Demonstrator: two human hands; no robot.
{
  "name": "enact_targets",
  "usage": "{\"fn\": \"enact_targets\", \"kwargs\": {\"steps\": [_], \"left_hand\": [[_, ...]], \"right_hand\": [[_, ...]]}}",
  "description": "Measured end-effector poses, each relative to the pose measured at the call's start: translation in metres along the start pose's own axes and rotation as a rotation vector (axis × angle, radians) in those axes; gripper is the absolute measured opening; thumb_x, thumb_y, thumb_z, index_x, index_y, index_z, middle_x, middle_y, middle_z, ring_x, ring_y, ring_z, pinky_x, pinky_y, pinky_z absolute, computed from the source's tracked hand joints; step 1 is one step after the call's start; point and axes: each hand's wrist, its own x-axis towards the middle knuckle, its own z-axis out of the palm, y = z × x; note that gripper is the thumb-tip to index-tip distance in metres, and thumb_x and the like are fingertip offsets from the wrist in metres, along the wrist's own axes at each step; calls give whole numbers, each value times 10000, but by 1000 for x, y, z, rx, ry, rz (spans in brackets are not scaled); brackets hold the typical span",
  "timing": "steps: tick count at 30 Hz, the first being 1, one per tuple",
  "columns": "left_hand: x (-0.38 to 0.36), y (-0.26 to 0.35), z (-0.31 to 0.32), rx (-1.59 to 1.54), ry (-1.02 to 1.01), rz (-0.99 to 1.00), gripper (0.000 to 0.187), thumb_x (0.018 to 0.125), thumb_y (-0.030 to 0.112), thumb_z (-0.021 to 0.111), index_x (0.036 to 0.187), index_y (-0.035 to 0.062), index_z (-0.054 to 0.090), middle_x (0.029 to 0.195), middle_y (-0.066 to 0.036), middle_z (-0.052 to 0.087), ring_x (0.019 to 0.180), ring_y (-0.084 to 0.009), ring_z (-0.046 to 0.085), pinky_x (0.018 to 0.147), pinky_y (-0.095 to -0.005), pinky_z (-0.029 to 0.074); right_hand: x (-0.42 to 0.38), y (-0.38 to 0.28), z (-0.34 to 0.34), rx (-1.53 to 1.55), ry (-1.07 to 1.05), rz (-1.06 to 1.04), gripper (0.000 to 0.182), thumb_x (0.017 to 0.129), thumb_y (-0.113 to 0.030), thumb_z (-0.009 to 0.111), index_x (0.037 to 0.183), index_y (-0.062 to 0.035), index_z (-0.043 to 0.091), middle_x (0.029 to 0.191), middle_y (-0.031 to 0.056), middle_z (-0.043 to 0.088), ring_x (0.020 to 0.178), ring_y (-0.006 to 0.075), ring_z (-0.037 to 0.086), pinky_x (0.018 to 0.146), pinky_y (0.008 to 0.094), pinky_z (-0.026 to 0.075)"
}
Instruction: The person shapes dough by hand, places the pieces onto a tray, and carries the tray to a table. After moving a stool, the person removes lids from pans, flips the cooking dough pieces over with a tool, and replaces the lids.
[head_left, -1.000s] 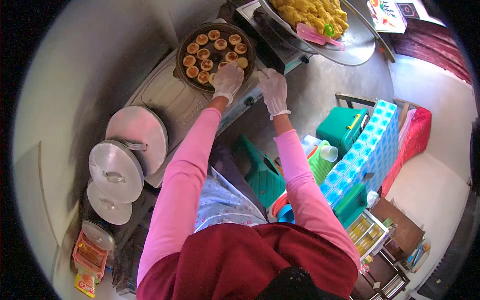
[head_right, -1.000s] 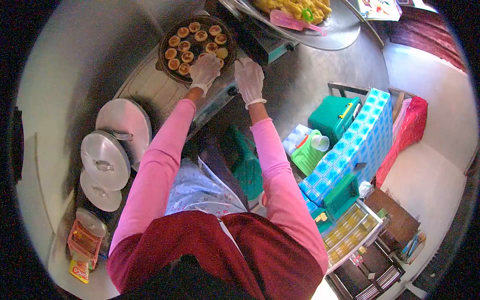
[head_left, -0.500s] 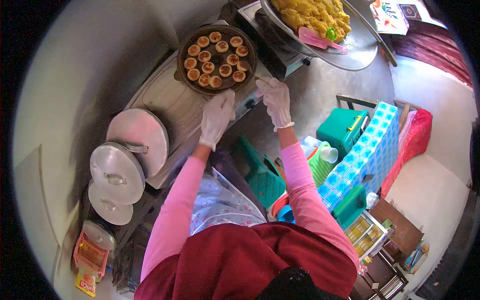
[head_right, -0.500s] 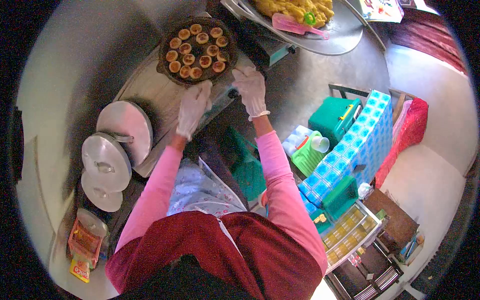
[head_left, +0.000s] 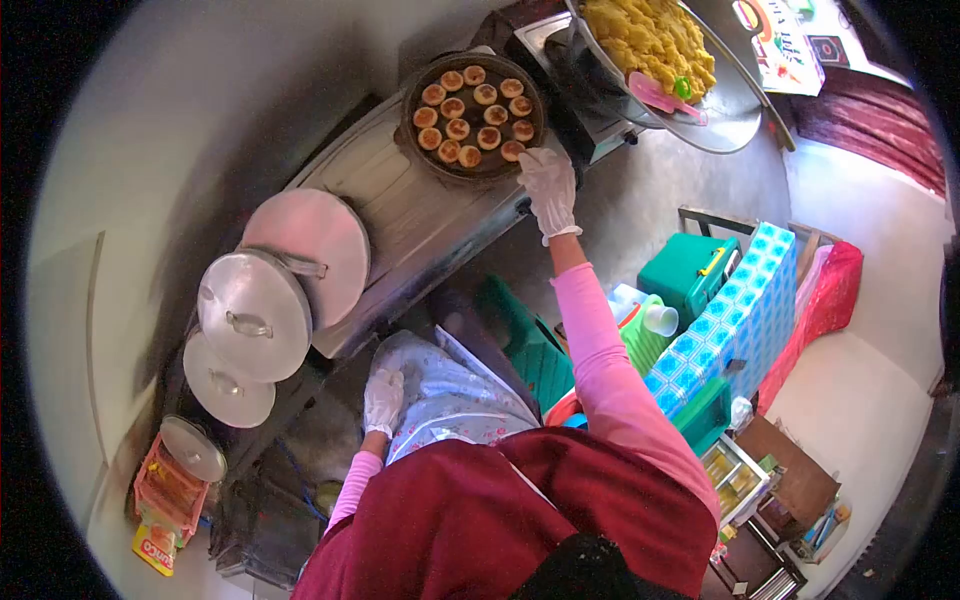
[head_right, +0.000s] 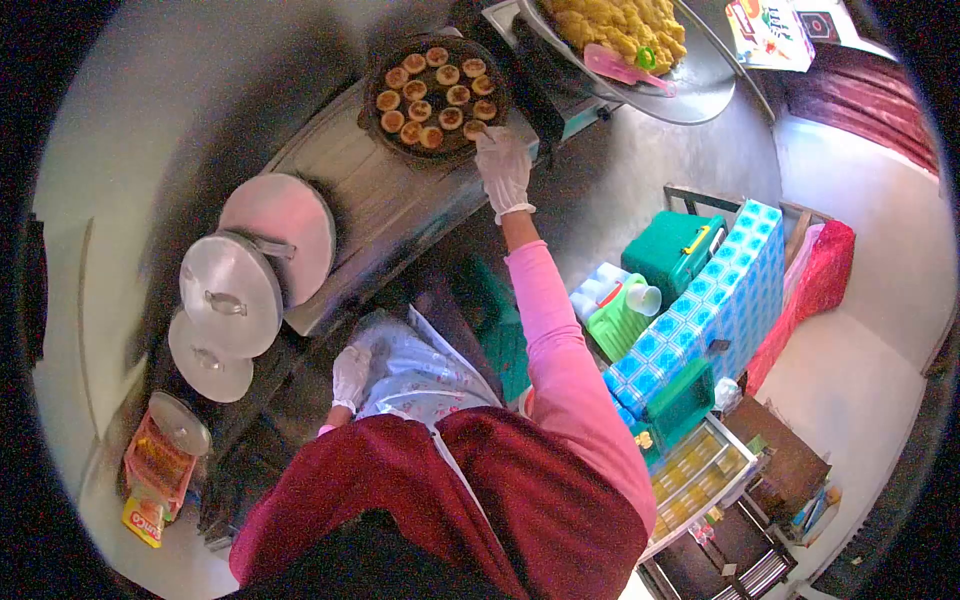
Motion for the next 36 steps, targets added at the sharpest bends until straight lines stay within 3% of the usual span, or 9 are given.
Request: {"fn": "enact_targets", "kwargs": {"steps": [4,7,13,20,24,26,29,33,36], "left_hand": [[-2,-8,1,-202,253,29,295,884,238,535,863,-36,643,905,-282,622,894,-430,597,768,-465,455],[-4,-12,3,-391,381,97,312,891,230,542,981,-45,658,1000,-270,637,972,-402,608,833,-427,468],[-14,-48,-3,-303,156,-34,355,887,223,550,1090,-56,634,1089,-261,628,1056,-361,602,893,-395,460],[-36,-125,10,-199,326,-196,246,874,220,510,811,19,638,852,-223,637,826,-387,615,715,-439,463],[-35,-229,65,322,292,-3,230,833,180,505,723,17,625,778,-173,644,748,-346,621,649,-428,457],[-40,-241,73,659,172,-1,227,809,153,497,672,16,614,756,-148,648,722,-319,626,624,-414,457],[-43,-237,65,-16,166,-199,240,790,129,480,608,29,601,720,-122,638,659,-258,612,588,-392,448],[-24,-233,65,-228,272,-120,185,790,137,504,654,69,610,675,-60,604,611,-179,556,537,-336,407],[-7,-210,59,-509,363,-202,129,816,194,557,749,100,615,712,-5,594,629,-136,527,541,-293,380]], "right_hand": [[-15,-51,-20,20,-94,178,258,854,-293,568,891,-59,672,869,175,664,855,368,619,751,441,475],[-24,-56,-17,-90,-63,69,269,855,-294,566,882,-49,673,861,181,664,842,373,622,737,449,478],[-31,-85,-14,-245,-31,-148,162,837,-212,561,849,-56,603,805,161,641,794,366,623,673,445,483],[-31,-80,-10,-552,-203,-245,69,819,-144,558,830,-80,534,758,138,610,741,330,638,570,425,473],[-26,-98,-23,-113,-167,-66,137,842,-197,565,842,-61,577,790,154,634,763,350,634,641,433,484],[-17,-91,-10,-227,0,-142,190,856,-235,563,842,-50,601,813,166,646,777,362,631,681,438,484],[-1,-102,-1,-140,-54,-69,299,844,-266,606,968,-1,669,940,191,670,891,368,628,793,423,477],[5,-100,8,-192,-93,-50,232,861,-263,560,810,-46,625,832,182,648,807,371,623,721,446,478],[9,-98,-3,-239,-98,-206,293,852,-263,595,970,-9,678,905,204,666,887,376,625,786,424,476]]}}
